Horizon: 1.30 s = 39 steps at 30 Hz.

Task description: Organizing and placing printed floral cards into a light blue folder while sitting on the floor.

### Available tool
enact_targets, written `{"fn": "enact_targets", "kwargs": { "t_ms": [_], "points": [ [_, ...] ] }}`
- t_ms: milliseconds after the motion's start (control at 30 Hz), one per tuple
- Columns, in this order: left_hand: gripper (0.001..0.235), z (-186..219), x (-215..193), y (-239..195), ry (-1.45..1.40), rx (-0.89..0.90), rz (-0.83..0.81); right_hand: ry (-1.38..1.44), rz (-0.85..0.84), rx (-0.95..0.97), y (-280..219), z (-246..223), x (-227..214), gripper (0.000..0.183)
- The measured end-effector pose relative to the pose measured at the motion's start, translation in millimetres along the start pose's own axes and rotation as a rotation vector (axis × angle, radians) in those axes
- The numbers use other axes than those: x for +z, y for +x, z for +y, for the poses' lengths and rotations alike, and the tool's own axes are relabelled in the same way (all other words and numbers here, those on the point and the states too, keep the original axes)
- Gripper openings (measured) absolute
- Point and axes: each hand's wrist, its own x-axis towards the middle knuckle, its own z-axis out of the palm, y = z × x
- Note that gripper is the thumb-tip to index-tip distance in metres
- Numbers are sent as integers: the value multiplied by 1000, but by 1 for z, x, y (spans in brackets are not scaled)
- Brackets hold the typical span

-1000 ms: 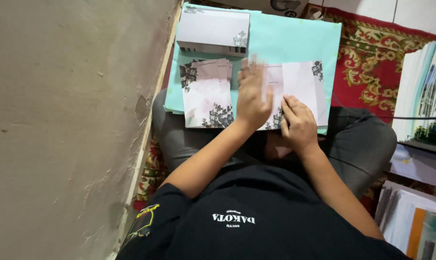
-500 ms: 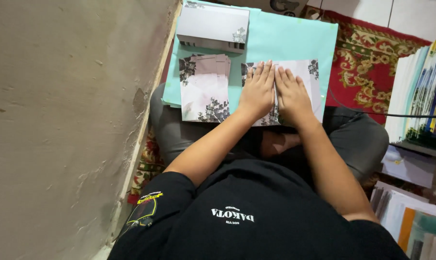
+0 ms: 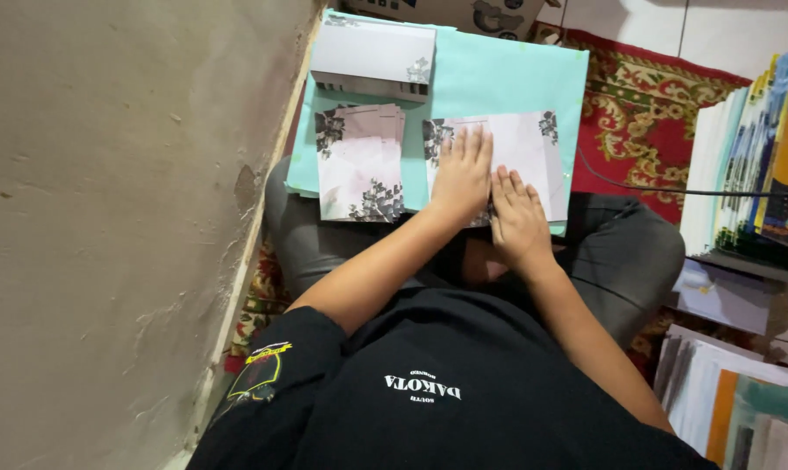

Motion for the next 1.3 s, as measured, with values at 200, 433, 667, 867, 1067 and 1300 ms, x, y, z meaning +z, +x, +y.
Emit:
{"fn": "enact_targets", "kwargs": {
  "t_ms": [200,433,667,867,1067,1300],
  "points": [
    [58,-3,26,-7,-51,52,-34,-27,16,34,1,0,9,78],
    [60,-18,31,14,7,0,18,6,-27,52,1,-4,0,78],
    [64,-9,-8,-28,-69,43,-94,30,-78,75,30,12,12,73],
    [64,-13,8,-17,-49,23,-175,6,-50,70,63,14,5,69],
    [61,-28,21,21,-16,-25,-205,-8,-64,91,15,-7,-8,67],
    [63,-18,2,6,-5,-20,-104,-23,-140,94,21,1,-7,69]
  ]
}}
